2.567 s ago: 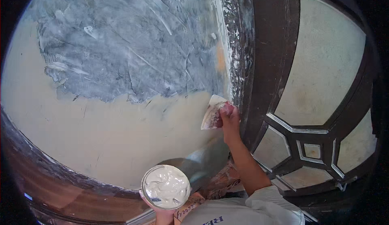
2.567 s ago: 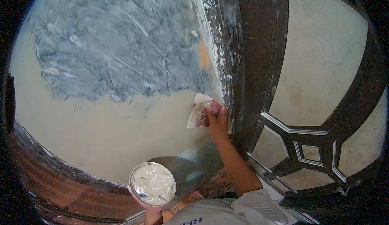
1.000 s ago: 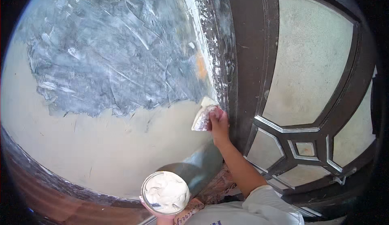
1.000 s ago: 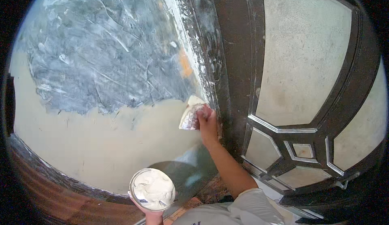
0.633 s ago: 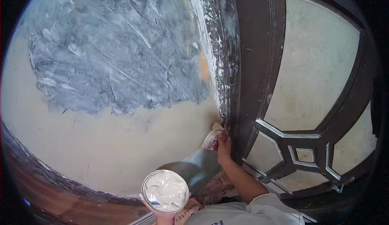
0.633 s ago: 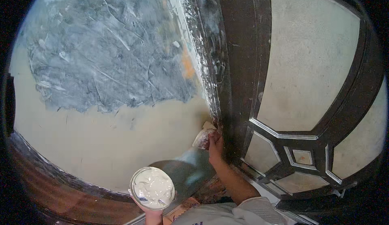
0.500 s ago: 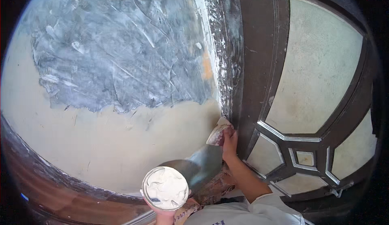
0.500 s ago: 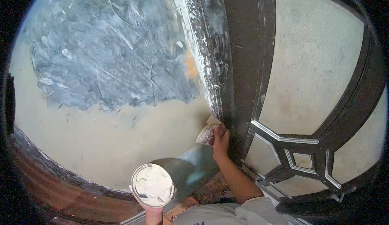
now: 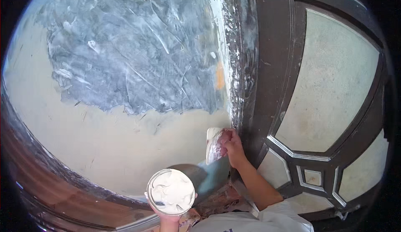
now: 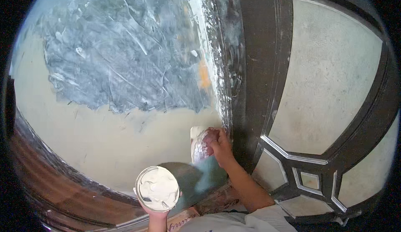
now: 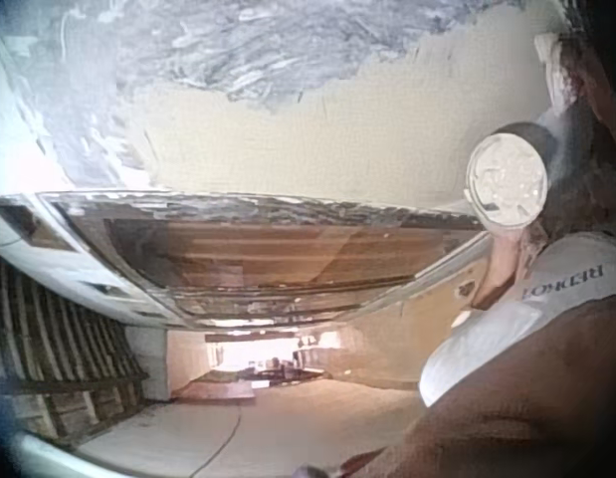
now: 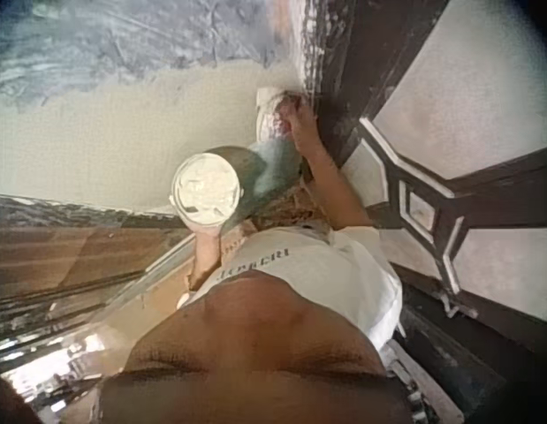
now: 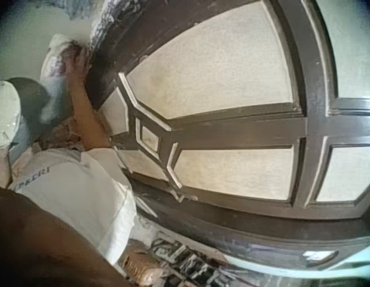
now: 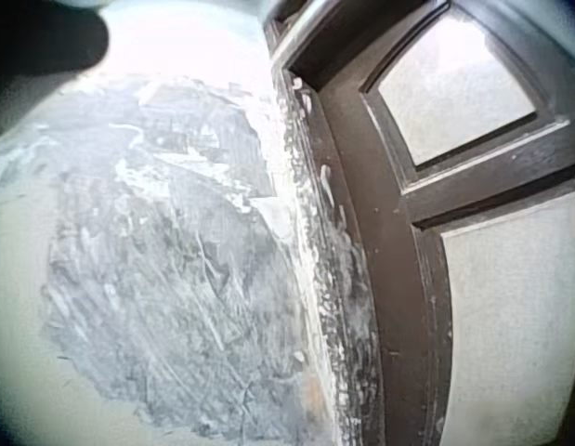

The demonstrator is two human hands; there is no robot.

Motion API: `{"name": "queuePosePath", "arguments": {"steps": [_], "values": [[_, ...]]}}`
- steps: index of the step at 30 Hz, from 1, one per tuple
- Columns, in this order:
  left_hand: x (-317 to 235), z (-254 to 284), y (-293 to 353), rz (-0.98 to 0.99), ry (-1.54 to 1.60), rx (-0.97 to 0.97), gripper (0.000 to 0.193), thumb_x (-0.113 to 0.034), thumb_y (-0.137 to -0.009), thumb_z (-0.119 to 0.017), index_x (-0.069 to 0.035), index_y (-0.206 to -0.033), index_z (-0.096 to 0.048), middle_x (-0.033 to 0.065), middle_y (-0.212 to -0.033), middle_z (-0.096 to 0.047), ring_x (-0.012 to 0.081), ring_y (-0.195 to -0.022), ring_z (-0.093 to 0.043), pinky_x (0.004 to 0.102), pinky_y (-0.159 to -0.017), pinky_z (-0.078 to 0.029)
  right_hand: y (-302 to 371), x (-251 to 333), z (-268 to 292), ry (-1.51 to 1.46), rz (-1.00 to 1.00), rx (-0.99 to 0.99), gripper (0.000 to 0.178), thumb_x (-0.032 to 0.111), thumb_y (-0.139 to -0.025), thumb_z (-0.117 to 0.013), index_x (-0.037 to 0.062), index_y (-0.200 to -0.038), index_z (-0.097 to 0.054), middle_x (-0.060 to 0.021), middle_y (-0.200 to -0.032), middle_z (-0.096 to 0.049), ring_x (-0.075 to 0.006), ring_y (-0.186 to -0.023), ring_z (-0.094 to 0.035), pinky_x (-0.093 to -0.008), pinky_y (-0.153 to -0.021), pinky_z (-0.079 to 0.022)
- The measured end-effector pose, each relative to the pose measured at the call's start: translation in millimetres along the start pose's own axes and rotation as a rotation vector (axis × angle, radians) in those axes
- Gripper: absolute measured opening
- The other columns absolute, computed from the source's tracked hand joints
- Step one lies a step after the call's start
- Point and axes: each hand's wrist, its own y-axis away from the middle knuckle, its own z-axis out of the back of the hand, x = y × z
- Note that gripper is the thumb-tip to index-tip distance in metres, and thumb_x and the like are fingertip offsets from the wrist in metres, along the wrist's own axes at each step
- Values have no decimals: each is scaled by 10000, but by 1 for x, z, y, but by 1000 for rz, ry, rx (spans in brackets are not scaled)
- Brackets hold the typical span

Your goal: The person applies putty to a wall section using a putty knife.

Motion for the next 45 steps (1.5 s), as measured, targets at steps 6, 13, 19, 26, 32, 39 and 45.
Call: {"name": "queuePosePath", "arguments": {"steps": [6,13,19,26,32,39,45], "values": [[1,-7,-6,-81,-72,23,844,-750,-867,-394,-224,-1523,-325,111,-1564,-335,464,-1364,-374,817,-955,-319,-6,3,-4,47,90,167,436,12,-850,-545,49,-1277,-463,-69,-1158,-553,-154,-974,-575,-313,-859,-501],[-5,-22,2,-174,-18,57,840,-768,-848,-410,-257,-1511,-345,96,-1543,-370,464,-1339,-406,810,-955,-331,-3,31,-11,253,-62,483,357,110,-952,-595,52,-1287,-490,-57,-1143,-607,-158,-1019,-603,-311,-788,-540],[-13,-30,4,-276,5,5,832,-761,-857,-419,-239,-1503,-363,99,-1541,-373,452,-1346,-402,777,-981,-342,-4,43,-27,132,160,472,263,15,-956,-558,47,-1214,-518,-60,-1089,-632,-144,-944,-626,-307,-702,-532],[-32,-20,15,-385,-197,44,863,-782,-833,-426,-225,-1491,-384,120,-1528,-386,425,-1340,-424,734,-998,-376,7,74,-65,285,205,505,266,-31,-859,-452,42,-1099,-540,-52,-923,-628,-116,-825,-596,-294,-711,-499],[-51,-42,28,-392,-171,108,877,-784,-852,-395,-193,-1500,-374,133,-1532,-381,420,-1354,-410,669,-1070,-347,18,95,-113,538,415,647,391,-24,-801,-469,25,-1184,-531,-116,-1003,-665,-155,-895,-632,-303,-822,-510],[-78,-52,45,-389,-170,185,862,-767,-890,-350,-162,-1505,-367,138,-1545,-363,401,-1360,-407,602,-1110,-341,47,119,-188,758,401,636,479,21,-792,-508,75,-1267,-526,-183,-1032,-674,-299,-930,-674,-364,-859,-518],[-99,-45,60,-418,-177,188,872,-773,-886,-342,-161,-1506,-363,142,-1546,-357,399,-1366,-401,599,-1112,-341,60,94,-214,697,542,666,404,32,-822,-524,72,-1221,-573,-178,-1087,-672,-350,-1005,-659,-397,-897,-512]]}}
